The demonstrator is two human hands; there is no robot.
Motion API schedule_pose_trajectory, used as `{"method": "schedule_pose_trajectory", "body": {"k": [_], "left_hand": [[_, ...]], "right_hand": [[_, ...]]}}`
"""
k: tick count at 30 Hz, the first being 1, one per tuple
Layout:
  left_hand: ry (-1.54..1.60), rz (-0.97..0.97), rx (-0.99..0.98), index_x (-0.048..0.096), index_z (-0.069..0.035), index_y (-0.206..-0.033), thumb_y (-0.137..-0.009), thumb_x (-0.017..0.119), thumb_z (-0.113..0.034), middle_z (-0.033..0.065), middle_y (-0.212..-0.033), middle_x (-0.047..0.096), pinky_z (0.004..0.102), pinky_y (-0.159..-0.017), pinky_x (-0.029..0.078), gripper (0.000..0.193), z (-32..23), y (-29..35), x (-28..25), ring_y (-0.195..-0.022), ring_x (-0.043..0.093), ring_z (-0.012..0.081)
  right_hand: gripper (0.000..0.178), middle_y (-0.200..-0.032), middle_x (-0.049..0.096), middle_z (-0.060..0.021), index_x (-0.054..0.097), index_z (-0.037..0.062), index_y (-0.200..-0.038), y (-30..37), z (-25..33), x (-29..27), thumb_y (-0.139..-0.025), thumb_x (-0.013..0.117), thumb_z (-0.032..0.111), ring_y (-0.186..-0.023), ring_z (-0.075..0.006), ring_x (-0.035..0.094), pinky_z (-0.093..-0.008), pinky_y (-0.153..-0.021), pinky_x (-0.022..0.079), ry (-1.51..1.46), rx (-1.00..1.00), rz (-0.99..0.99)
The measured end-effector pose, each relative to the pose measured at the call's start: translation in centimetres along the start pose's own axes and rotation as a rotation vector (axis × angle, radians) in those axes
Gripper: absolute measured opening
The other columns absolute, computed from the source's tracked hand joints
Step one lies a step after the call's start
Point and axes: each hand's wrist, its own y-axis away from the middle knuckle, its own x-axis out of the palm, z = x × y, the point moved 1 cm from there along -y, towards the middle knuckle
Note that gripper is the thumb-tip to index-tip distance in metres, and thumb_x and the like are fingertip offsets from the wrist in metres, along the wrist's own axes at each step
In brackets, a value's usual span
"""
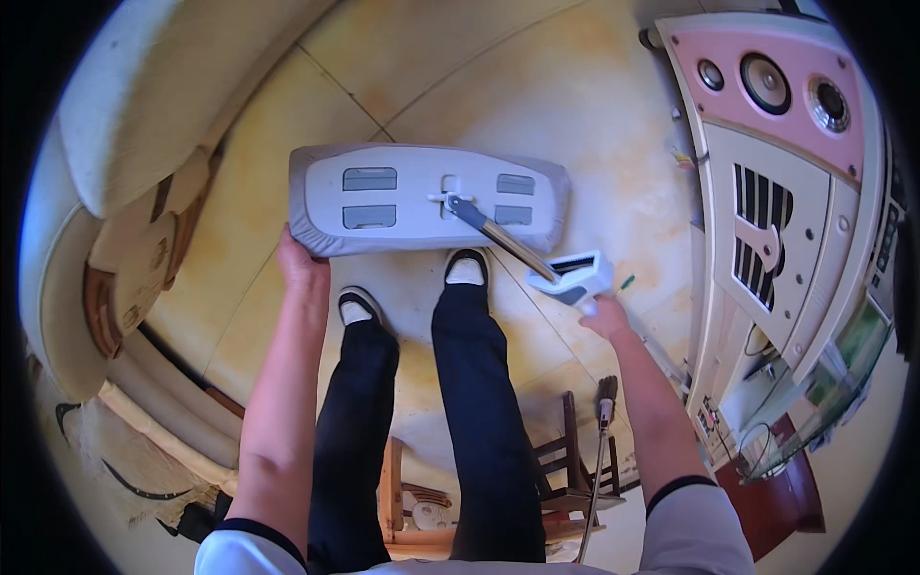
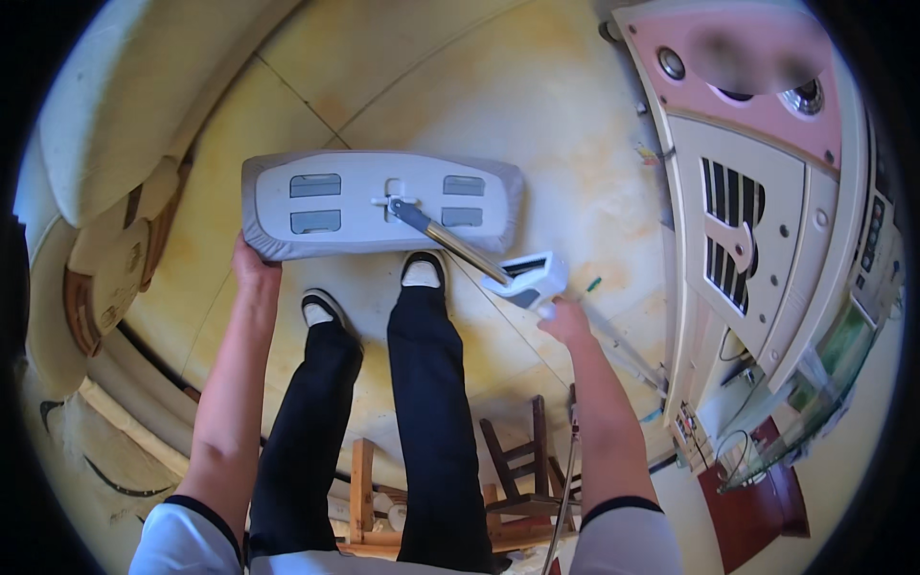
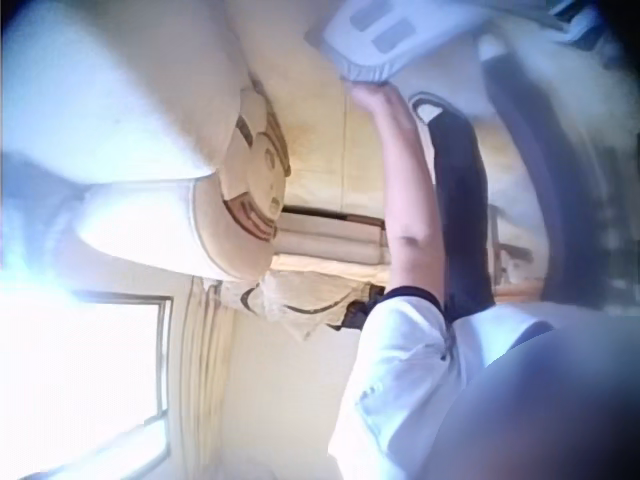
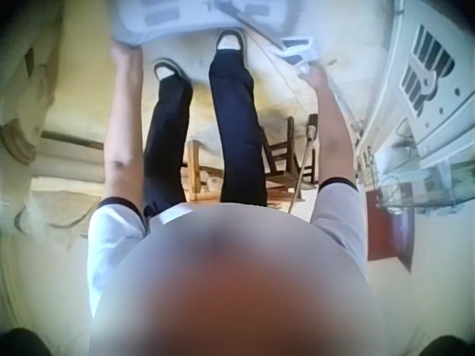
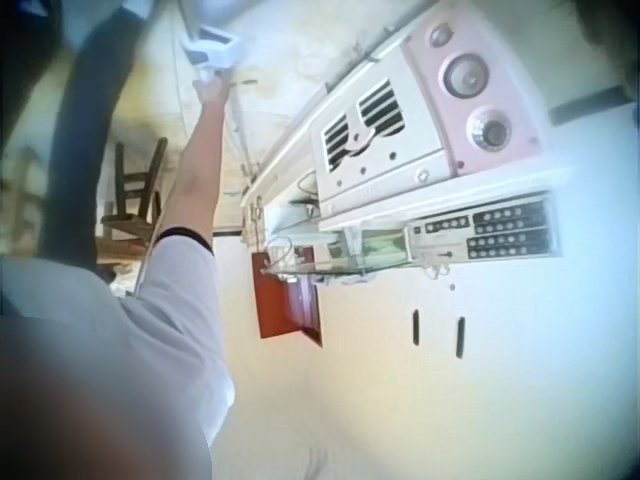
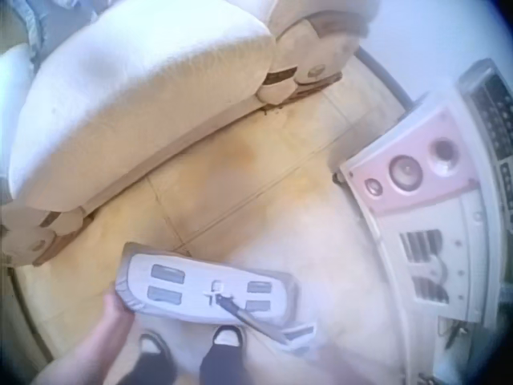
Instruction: The person assembles a mop by attaching a metal rod to a white plastic mop head, then secures a grey microfiber pad onto the head. The person uses a screwdriver to tighten a screw on the mop head and adjusts the pad to ensure it is properly attached.
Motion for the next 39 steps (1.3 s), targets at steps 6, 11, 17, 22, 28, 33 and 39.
{"method": "schedule_pose_trajectory", "body": {"k": [6, 11, 17, 22, 28, 33, 39], "left_hand": [[0.067, 0.231, -0.027, 0.057, -0.007, -0.121, -0.097, 0.043, -0.037, 0.0055, -0.120, 0.062, 0.0379, -0.102, 0.040, 0.040, -5.7, 2.2, -2.2, -0.116, 0.054, 0.0206], [-0.253, 0.241, -0.057, 0.057, -0.008, -0.120, -0.096, 0.047, -0.036, 0.0055, -0.116, 0.062, 0.0371, -0.099, 0.041, 0.038, -10.9, 4.3, -6.3, -0.110, 0.057, 0.0191], [-1.181, 0.032, 0.452, 0.056, -0.002, -0.120, -0.086, 0.063, -0.021, 0.0131, -0.117, 0.061, 0.0377, -0.097, 0.042, 0.040, -16.5, 2.5, -13.9, -0.112, 0.055, 0.0263], [-1.401, 0.749, 0.976, 0.052, -0.008, -0.129, -0.084, 0.066, -0.030, 0.0179, -0.128, 0.053, 0.0402, -0.102, 0.039, 0.052, -21.0, 9.2, -5.7, -0.121, 0.047, 0.0341], [-1.754, 1.353, 0.643, 0.054, -0.011, -0.130, -0.089, 0.060, -0.043, 0.0157, -0.129, 0.054, 0.0384, -0.101, 0.039, 0.053, -18.1, 13.0, -3.9, -0.120, 0.049, 0.0313], [-1.485, 1.433, 0.098, 0.067, -0.009, -0.108, -0.089, 0.062, -0.039, 0.0139, -0.097, 0.067, 0.0344, -0.088, 0.045, 0.037, -19.3, 15.4, -5.2, -0.099, 0.061, 0.0250], [-1.551, 1.377, 0.319, 0.064, -0.006, -0.090, -0.080, 0.072, -0.035, 0.0110, -0.086, 0.063, 0.0366, -0.075, 0.046, 0.032, -20.4, 19.6, -7.1, -0.086, 0.060, 0.0253]], "right_hand": [[0.055, -0.109, 0.060, -0.0215, 0.062, 0.0074, -0.111, 7.5, 3.6, -1.0, -0.060, 0.071, 0.027, -0.101, -0.0359, 0.058, -0.0422, -0.089, 0.048, -0.101, -0.144, -0.100], [0.033, -0.090, 0.062, -0.0195, 0.065, 0.0064, -0.091, 15.7, 8.1, -1.5, -0.062, 0.069, 0.022, -0.086, -0.0363, 0.060, -0.0437, -0.078, 0.050, -0.030, -0.175, -0.215], [0.022, -0.075, 0.062, -0.0151, 0.064, 0.0074, -0.084, 26.5, 11.0, -0.4, -0.064, 0.067, 0.015, -0.073, -0.0368, 0.060, -0.0450, -0.069, 0.050, -0.024, -0.243, -0.348], [0.030, -0.081, 0.062, -0.0116, 0.062, 0.0059, -0.090, 34.7, 9.6, 0.1, -0.062, 0.070, 0.014, -0.078, -0.0325, 0.061, -0.0433, -0.068, 0.050, 0.146, -0.343, -0.465], [0.041, -0.077, 0.059, -0.0113, 0.060, 0.0055, -0.097, 42.4, 11.5, -0.7, -0.058, 0.071, 0.010, -0.073, -0.0314, 0.058, -0.0424, -0.064, 0.049, 0.210, -0.476, -0.526], [0.035, -0.078, 0.060, -0.0125, 0.061, 0.0050, -0.093, 45.0, 12.2, -0.7, -0.060, 0.070, 0.010, -0.073, -0.0330, 0.060, -0.0431, -0.064, 0.049, 0.181, -0.479, -0.591], [0.031, -0.084, 0.065, -0.0148, 0.065, 0.0052, -0.091, 45.6, 11.3, -0.3, -0.062, 0.070, 0.015, -0.078, -0.0335, 0.063, -0.0411, -0.070, 0.051, 0.074, -0.422, -0.532]]}}
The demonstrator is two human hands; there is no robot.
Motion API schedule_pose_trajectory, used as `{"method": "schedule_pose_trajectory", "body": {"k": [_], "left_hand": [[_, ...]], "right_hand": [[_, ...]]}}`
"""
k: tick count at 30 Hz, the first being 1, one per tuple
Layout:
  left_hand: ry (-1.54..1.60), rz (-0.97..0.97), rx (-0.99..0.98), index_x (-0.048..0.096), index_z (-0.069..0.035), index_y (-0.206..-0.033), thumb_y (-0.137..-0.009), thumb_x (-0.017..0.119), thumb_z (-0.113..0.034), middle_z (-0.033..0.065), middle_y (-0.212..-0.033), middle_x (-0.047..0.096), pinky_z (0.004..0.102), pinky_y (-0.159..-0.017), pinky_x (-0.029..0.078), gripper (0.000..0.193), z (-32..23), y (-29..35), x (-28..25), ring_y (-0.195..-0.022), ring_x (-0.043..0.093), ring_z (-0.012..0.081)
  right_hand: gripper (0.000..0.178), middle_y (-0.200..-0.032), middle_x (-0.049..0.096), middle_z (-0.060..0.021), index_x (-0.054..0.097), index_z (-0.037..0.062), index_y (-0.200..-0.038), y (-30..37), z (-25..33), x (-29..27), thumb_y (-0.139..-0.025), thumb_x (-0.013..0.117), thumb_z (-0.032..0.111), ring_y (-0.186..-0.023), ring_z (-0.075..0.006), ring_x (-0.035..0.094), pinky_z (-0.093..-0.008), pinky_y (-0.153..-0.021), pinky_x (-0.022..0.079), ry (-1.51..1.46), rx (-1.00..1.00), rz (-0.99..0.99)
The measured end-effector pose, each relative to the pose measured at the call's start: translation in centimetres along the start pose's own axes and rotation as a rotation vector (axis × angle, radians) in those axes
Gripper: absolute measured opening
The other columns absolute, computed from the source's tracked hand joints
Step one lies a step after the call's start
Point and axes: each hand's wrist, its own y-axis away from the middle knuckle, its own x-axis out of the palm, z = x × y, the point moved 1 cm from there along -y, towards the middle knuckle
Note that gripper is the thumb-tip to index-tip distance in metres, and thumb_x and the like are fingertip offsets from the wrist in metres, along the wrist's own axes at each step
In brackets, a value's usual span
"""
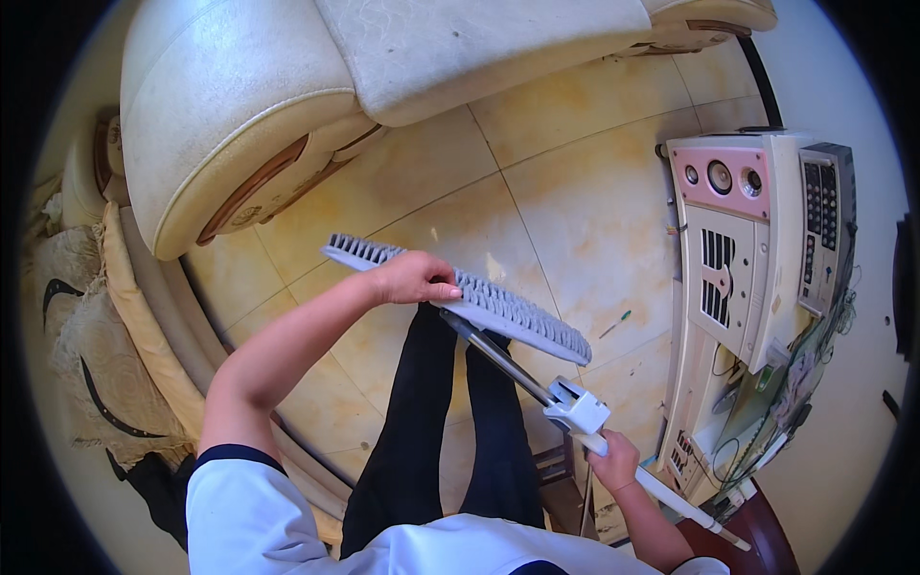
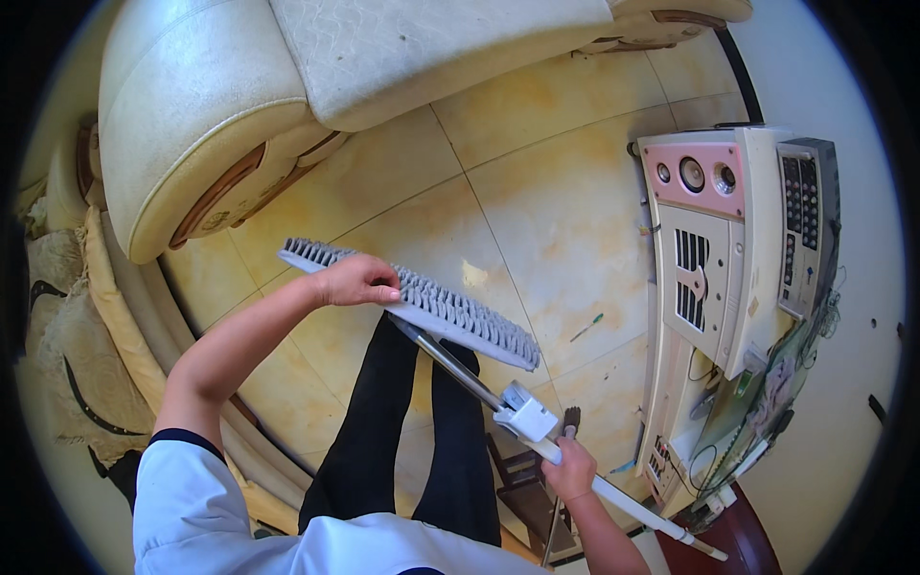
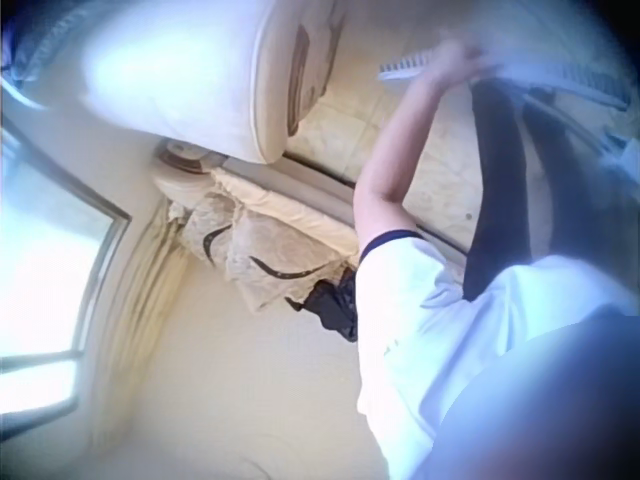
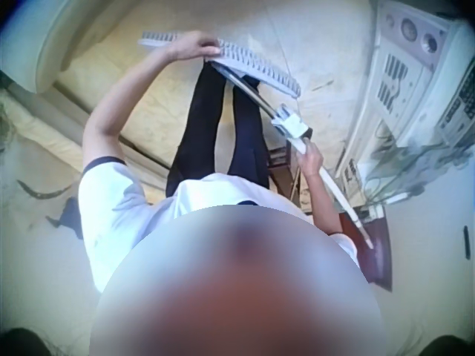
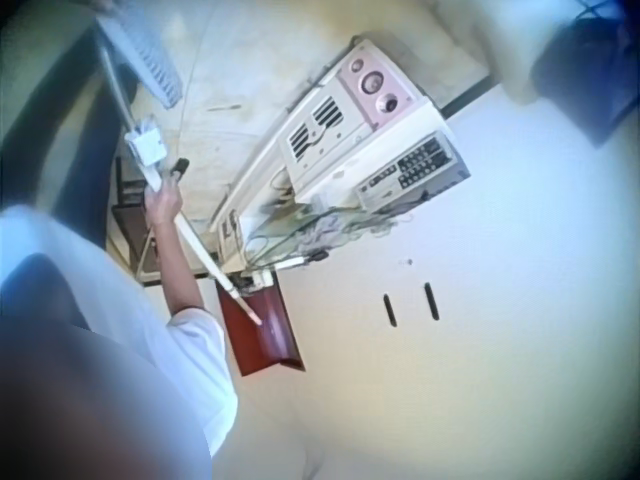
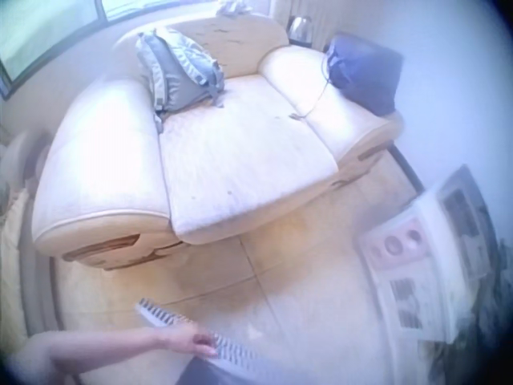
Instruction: The person assembles a mop by attaching a metal rod to a white plastic mop head, then secures a grey microfiber pad onto the head. The person uses a screwdriver to tighten a screw on the mop head and adjusts the pad to ensure it is properly attached.
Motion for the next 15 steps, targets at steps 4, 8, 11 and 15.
{"method": "schedule_pose_trajectory", "body": {"k": [4, 8, 11, 15], "left_hand": [[-0.288, -0.144, 0.239, 0.062, -0.009, -0.095, -0.077, 0.073, -0.034, 0.0098, -0.086, 0.061, 0.0407, -0.075, 0.047, 0.034, -2.1, 1.6, 0.1, -0.087, 0.058, 0.0314], [-0.377, -0.203, 0.149, 0.063, -0.009, -0.092, -0.074, 0.075, -0.031, 0.0099, -0.083, 0.062, 0.0413, -0.072, 0.047, 0.031, -5.5, 2.1, 0.4, -0.084, 0.059, 0.0326], [-0.339, -0.244, 0.145, 0.064, -0.009, -0.088, -0.073, 0.076, -0.027, 0.0097, -0.080, 0.062, 0.0405, -0.069, 0.047, 0.026, -7.1, 2.4, 0.2, -0.080, 0.059, 0.0320], [-0.086, -0.274, 0.152, 0.064, -0.007, -0.082, -0.072, 0.077, -0.021, 0.0071, -0.075, 0.062, 0.0358, -0.064, 0.047, 0.022, -8.8, 2.9, 0.5, -0.072, 0.060, 0.0251]], "right_hand": [[0.032, -0.086, 0.066, -0.0155, 0.066, 0.0046, -0.090, 0.7, -0.3, -0.9, -0.061, 0.071, 0.016, -0.080, -0.0334, 0.064, -0.0399, -0.073, 0.052, -0.068, 0.062, 0.040], [0.030, -0.080, 0.065, -0.0158, 0.066, 0.0053, -0.087, 1.3, -0.8, -2.6, -0.061, 0.071, 0.018, -0.074, -0.0351, 0.064, -0.0412, -0.068, 0.052, -0.130, 0.088, 0.182], [0.031, -0.081, 0.066, -0.0166, 0.066, 0.0056, -0.088, 1.2, -2.1, -3.2, -0.061, 0.071, 0.020, -0.075, -0.0358, 0.064, -0.0405, -0.069, 0.053, -0.210, 0.159, 0.371], [0.033, -0.080, 0.066, -0.0175, 0.066, 0.0044, -0.088, 0.9, -4.6, -4.0, -0.061, 0.072, 0.022, -0.074, -0.0328, 0.066, -0.0374, -0.070, 0.052, -0.312, 0.207, 0.489]]}}
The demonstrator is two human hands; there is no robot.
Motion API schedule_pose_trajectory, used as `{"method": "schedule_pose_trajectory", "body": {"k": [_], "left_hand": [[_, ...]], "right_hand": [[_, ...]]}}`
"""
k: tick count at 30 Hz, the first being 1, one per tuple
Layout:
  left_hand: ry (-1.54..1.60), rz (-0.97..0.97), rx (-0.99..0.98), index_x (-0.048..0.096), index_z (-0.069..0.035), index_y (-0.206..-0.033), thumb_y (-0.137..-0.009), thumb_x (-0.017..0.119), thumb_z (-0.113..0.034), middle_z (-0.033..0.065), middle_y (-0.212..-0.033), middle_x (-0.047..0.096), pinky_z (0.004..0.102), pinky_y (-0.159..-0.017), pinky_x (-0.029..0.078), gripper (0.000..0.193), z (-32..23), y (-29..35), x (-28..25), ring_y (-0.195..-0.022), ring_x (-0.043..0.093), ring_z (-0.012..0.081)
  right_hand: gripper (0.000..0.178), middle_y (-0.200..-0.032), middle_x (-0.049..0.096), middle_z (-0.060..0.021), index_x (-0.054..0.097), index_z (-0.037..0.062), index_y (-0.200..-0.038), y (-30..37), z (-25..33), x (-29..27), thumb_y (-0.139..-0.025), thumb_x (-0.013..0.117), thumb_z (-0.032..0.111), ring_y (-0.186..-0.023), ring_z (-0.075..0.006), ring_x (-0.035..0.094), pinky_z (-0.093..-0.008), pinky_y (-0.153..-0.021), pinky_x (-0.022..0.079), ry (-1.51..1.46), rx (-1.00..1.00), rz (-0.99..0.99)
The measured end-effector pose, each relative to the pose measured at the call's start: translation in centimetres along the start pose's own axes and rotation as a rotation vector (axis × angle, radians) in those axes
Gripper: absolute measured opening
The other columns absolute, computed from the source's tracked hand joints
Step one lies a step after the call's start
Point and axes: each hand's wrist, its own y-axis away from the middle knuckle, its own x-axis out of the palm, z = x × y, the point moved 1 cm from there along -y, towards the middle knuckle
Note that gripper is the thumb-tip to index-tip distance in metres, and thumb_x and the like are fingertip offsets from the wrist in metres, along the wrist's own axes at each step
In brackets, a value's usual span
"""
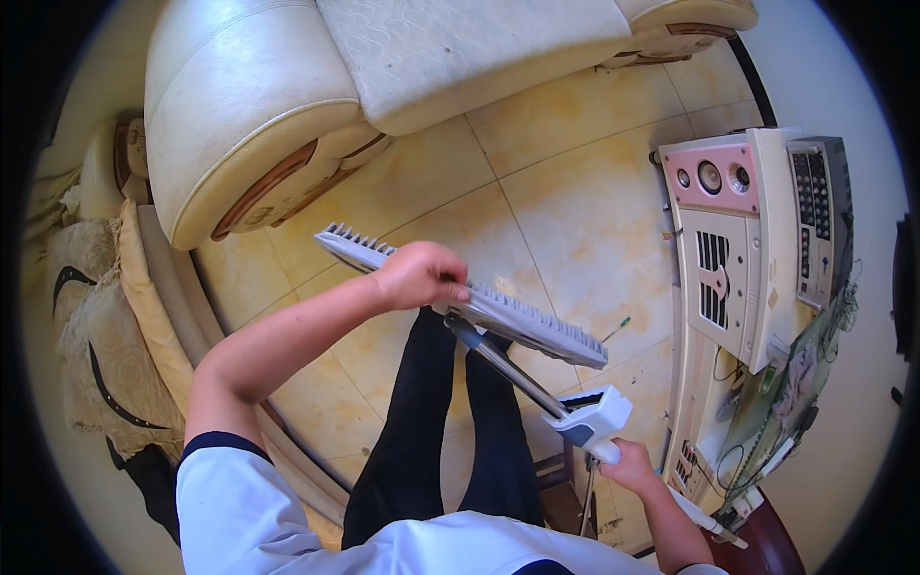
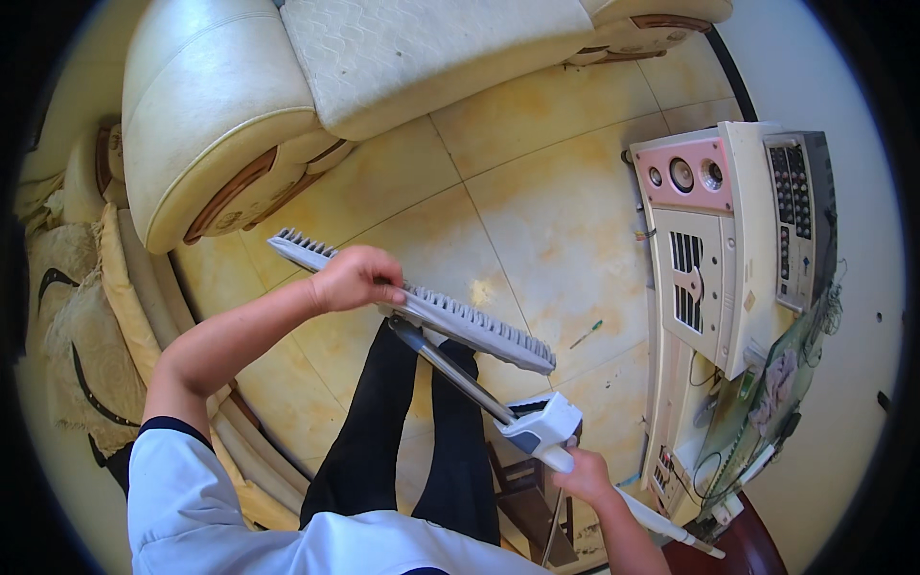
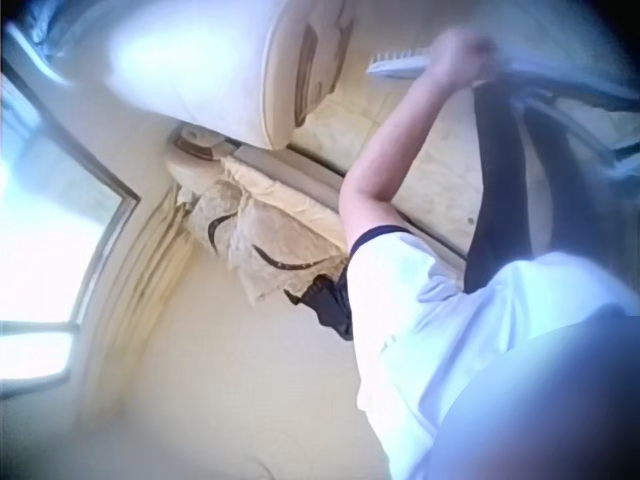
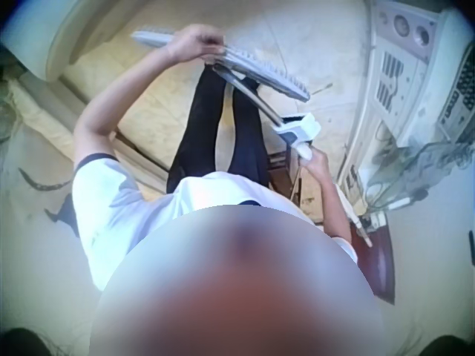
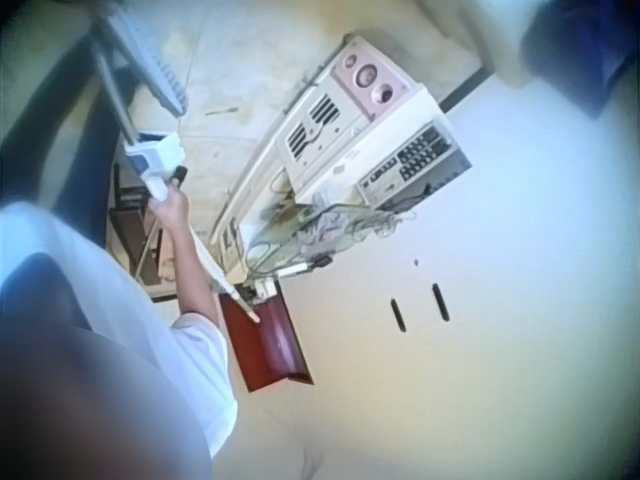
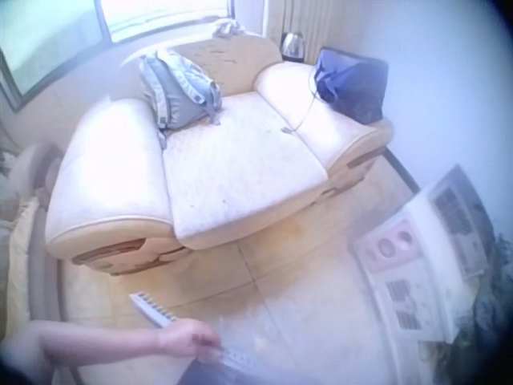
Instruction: The person assembles a mop by attaching a metal rod to a white plastic mop head, then secures a grey microfiber pad onto the head. The person uses a screwdriver to tighten a screw on the mop head and adjusts the pad to ensure it is properly attached.
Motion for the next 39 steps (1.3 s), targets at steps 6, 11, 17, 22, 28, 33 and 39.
{"method": "schedule_pose_trajectory", "body": {"k": [6, 11, 17, 22, 28, 33, 39], "left_hand": [[0.709, -0.597, 0.066, 0.065, -0.005, -0.080, -0.081, 0.068, -0.011, -0.0020, -0.066, 0.055, 0.0273, -0.057, 0.042, 0.007, -3.2, 0.4, -3.5, -0.063, 0.052, 0.0095], [0.263, -0.432, -0.058, 0.066, -0.003, -0.084, -0.082, 0.070, -0.014, 0.0017, -0.068, 0.057, 0.0273, -0.061, 0.044, 0.012, -1.5, 0.3, -1.9, -0.066, 0.054, 0.0107], [-0.246, -0.445, 0.125, 0.068, -0.008, -0.099, -0.077, 0.071, -0.013, 0.0094, -0.097, 0.065, 0.0349, -0.076, 0.050, 0.024, 1.2, -1.0, 1.2, -0.090, 0.061, 0.0248], [-0.665, -0.413, 0.052, 0.064, -0.014, -0.113, -0.076, 0.071, -0.028, 0.0063, -0.113, 0.060, 0.0462, -0.102, 0.032, 0.040, 5.5, -4.4, 3.9, -0.116, 0.048, 0.0256], [-0.682, -0.055, -0.060, 0.066, -0.018, -0.106, -0.073, 0.073, -0.034, 0.0046, -0.112, 0.059, 0.0411, -0.098, 0.037, 0.038, 5.0, -6.5, 0.0, -0.112, 0.051, 0.0250], [-0.704, 0.211, -0.127, 0.068, -0.011, -0.090, -0.069, 0.075, -0.035, 0.0080, -0.093, 0.063, 0.0417, -0.084, 0.044, 0.032, 7.0, -4.8, -1.9, -0.097, 0.058, 0.0279], [-0.584, -0.360, 0.122, 0.054, -0.008, -0.068, -0.068, 0.063, -0.009, 0.0118, -0.069, 0.058, 0.0432, -0.059, 0.047, 0.009, 9.1, 0.2, 2.3, -0.067, 0.057, 0.0342]], "right_hand": [[0.036, -0.080, 0.066, -0.0187, 0.065, 0.0016, -0.087, -0.5, -4.4, -0.3, -0.060, 0.073, 0.024, -0.074, -0.0276, 0.066, -0.0347, -0.072, 0.052, -0.084, 0.125, 0.243], [0.036, -0.078, 0.065, -0.0214, 0.063, 0.0013, -0.083, -1.6, -1.7, 1.1, -0.058, 0.073, 0.026, -0.074, -0.0348, 0.065, -0.0398, -0.072, 0.052, 0.027, 0.026, -0.001], [0.033, -0.078, 0.065, -0.0227, 0.064, 0.0010, -0.084, -1.4, -2.2, -1.7, -0.060, 0.071, 0.022, -0.075, -0.0394, 0.064, -0.0446, -0.070, 0.052, 0.252, 0.014, -0.155], [0.029, -0.078, 0.065, -0.0209, 0.065, 0.0034, -0.085, -1.7, -0.2, -2.3, -0.062, 0.070, 0.022, -0.074, -0.0387, 0.064, -0.0442, -0.070, 0.052, 0.335, -0.014, -0.197], [0.025, -0.077, 0.065, -0.0164, 0.064, 0.0042, -0.083, -3.7, -2.2, -0.7, -0.063, 0.067, 0.018, -0.073, -0.0369, 0.063, -0.0447, -0.068, 0.051, 0.344, -0.182, -0.363], [0.024, -0.083, 0.064, -0.0151, 0.063, 0.0044, -0.085, -9.1, -4.4, 2.1, -0.063, 0.066, 0.013, -0.079, -0.0334, 0.062, -0.0417, -0.070, 0.050, 0.348, -0.320, -0.544], [0.025, -0.079, 0.058, -0.0115, 0.056, 0.0073, -0.085, -14.5, -3.3, 5.6, -0.063, 0.067, 0.007, -0.077, -0.0331, 0.058, -0.0439, -0.067, 0.048, 0.390, -0.189, -0.712]]}}
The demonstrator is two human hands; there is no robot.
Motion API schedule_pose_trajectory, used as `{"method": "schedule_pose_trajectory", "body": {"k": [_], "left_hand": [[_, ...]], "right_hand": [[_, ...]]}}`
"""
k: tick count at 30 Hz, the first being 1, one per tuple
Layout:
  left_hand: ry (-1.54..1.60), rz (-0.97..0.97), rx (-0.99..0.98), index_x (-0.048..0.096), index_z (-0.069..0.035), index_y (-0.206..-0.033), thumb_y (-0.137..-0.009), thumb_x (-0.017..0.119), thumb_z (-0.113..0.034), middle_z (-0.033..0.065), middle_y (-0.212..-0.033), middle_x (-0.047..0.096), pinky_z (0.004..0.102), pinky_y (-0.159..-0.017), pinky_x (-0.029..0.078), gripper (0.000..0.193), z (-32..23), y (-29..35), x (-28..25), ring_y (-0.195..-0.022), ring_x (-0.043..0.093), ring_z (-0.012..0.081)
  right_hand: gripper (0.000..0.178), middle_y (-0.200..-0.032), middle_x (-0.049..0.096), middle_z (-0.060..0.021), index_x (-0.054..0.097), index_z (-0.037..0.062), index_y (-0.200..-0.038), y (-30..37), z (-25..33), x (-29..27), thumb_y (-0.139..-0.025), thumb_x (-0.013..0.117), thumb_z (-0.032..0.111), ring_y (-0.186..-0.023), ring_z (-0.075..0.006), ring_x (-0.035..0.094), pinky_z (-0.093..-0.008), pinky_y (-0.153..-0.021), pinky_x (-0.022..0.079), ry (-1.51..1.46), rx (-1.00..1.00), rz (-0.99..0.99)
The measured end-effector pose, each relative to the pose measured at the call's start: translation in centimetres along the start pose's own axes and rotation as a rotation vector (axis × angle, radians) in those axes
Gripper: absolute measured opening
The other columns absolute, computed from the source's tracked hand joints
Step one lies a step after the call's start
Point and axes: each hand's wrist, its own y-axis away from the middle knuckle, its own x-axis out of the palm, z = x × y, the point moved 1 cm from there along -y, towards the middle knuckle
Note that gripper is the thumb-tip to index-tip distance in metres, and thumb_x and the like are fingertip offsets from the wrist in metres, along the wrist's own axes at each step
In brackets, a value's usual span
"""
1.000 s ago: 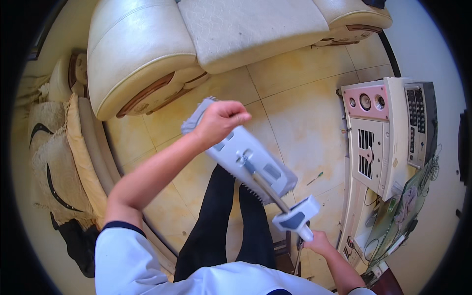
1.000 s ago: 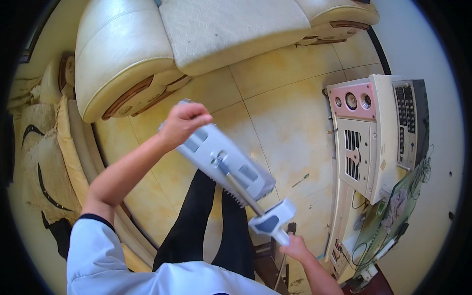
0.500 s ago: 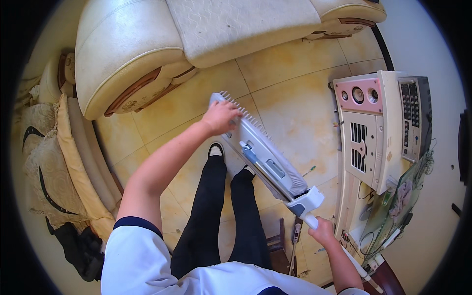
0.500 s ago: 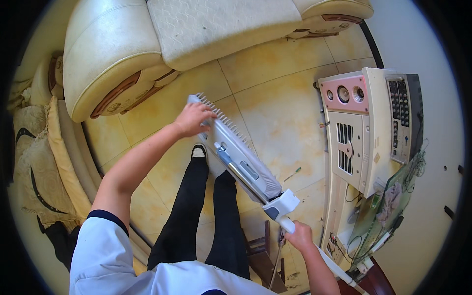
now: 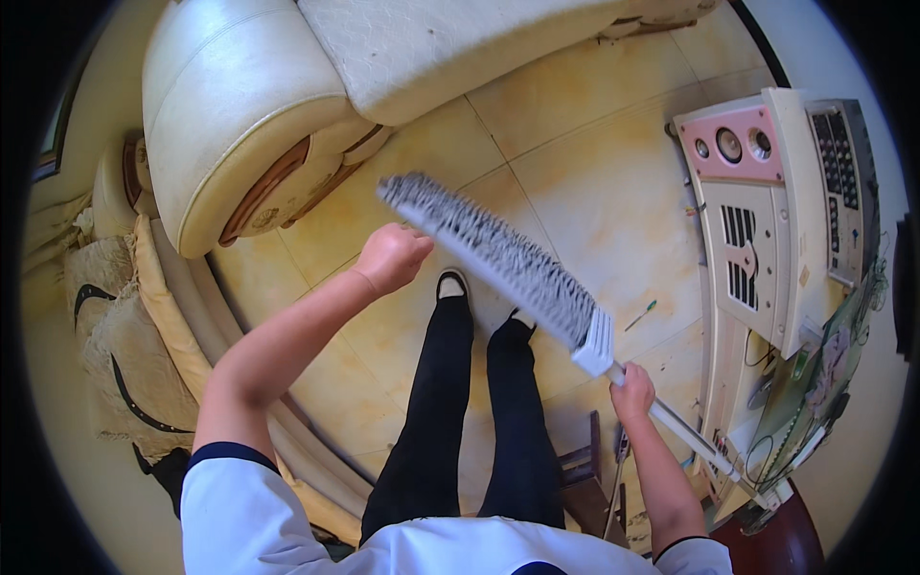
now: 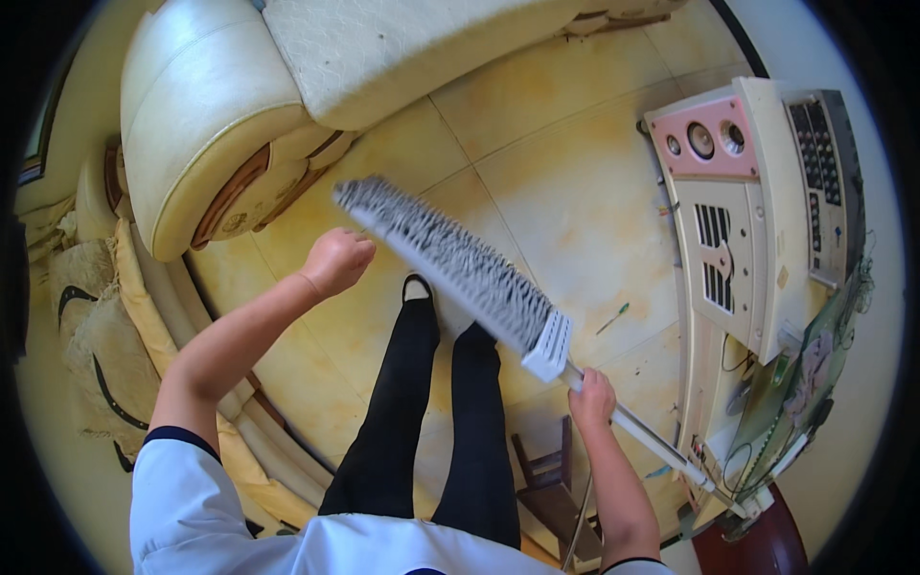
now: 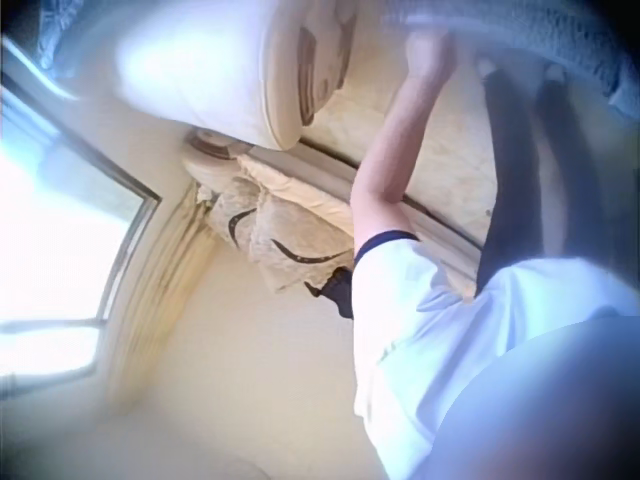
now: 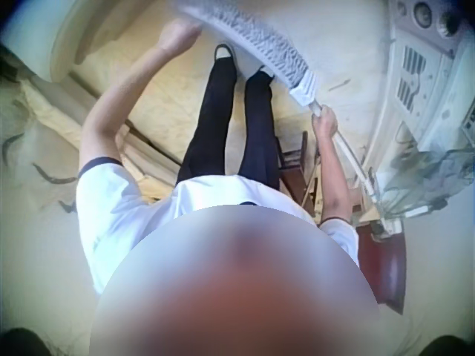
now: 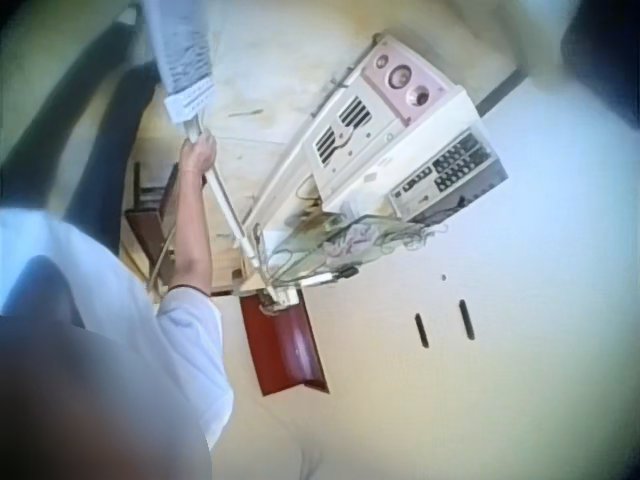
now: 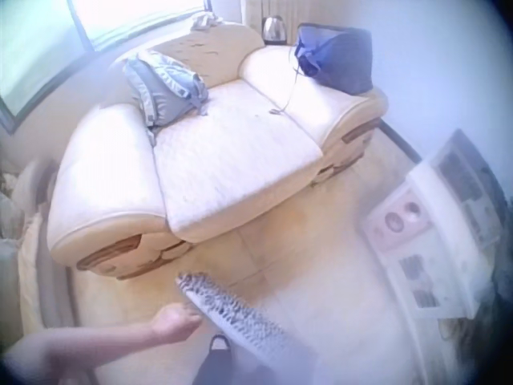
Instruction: The person assembles a mop by attaching a metal rod to a white plastic mop head, then secures a grey microfiber pad onto the head. The person uses a screwdriver to tighten a screw on the mop head and adjusts the pad to ensure it is properly attached.
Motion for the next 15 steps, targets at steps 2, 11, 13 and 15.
{"method": "schedule_pose_trajectory", "body": {"k": [2, 11, 13, 15], "left_hand": [[0.024, -0.124, -0.090, 0.052, -0.008, -0.066, -0.069, 0.062, -0.008, 0.0129, -0.067, 0.057, 0.0436, -0.057, 0.046, 0.011, -1.2, -0.3, -0.8, -0.066, 0.056, 0.0350], [1.115, -0.112, -1.365, 0.042, -0.003, -0.126, -0.073, 0.069, -0.063, 0.0168, -0.116, 0.055, 0.0486, -0.076, 0.053, 0.084, 2.4, -6.1, 3.2, -0.099, 0.059, 0.0314], [1.212, -0.144, -1.413, 0.043, -0.003, -0.125, -0.071, 0.072, -0.061, 0.0179, -0.118, 0.055, 0.0510, -0.079, 0.052, 0.085, 1.9, -9.4, 5.1, -0.102, 0.059, 0.0337], [1.310, -0.383, -1.435, 0.047, 0.001, -0.123, -0.071, 0.077, -0.049, 0.0193, -0.113, 0.058, 0.0500, -0.080, 0.052, 0.078, 2.0, -12.2, 6.0, -0.096, 0.060, 0.0337]], "right_hand": [[0.024, -0.079, 0.058, -0.0114, 0.057, 0.0075, -0.085, -0.5, 1.0, -0.3, -0.063, 0.067, 0.006, -0.077, -0.0331, 0.057, -0.0432, -0.067, 0.048, -0.003, 0.005, -0.037], [0.043, -0.089, 0.060, -0.0113, 0.056, 0.0066, -0.100, 3.7, 2.0, 0.5, -0.061, 0.073, 0.010, -0.088, -0.0318, 0.058, -0.0425, -0.075, 0.047, 0.033, 0.133, 0.029], [0.044, -0.089, 0.059, -0.0115, 0.056, 0.0063, -0.101, 3.9, 1.3, 0.4, -0.061, 0.073, 0.010, -0.088, -0.0325, 0.057, -0.0429, -0.075, 0.047, 0.016, 0.142, 0.052], [0.037, -0.085, 0.057, -0.0129, 0.056, 0.0059, -0.098, 3.6, 1.7, -0.7, -0.064, 0.068, 0.006, -0.085, -0.0336, 0.056, -0.0437, -0.073, 0.046, -0.073, 0.046, -0.041]]}}
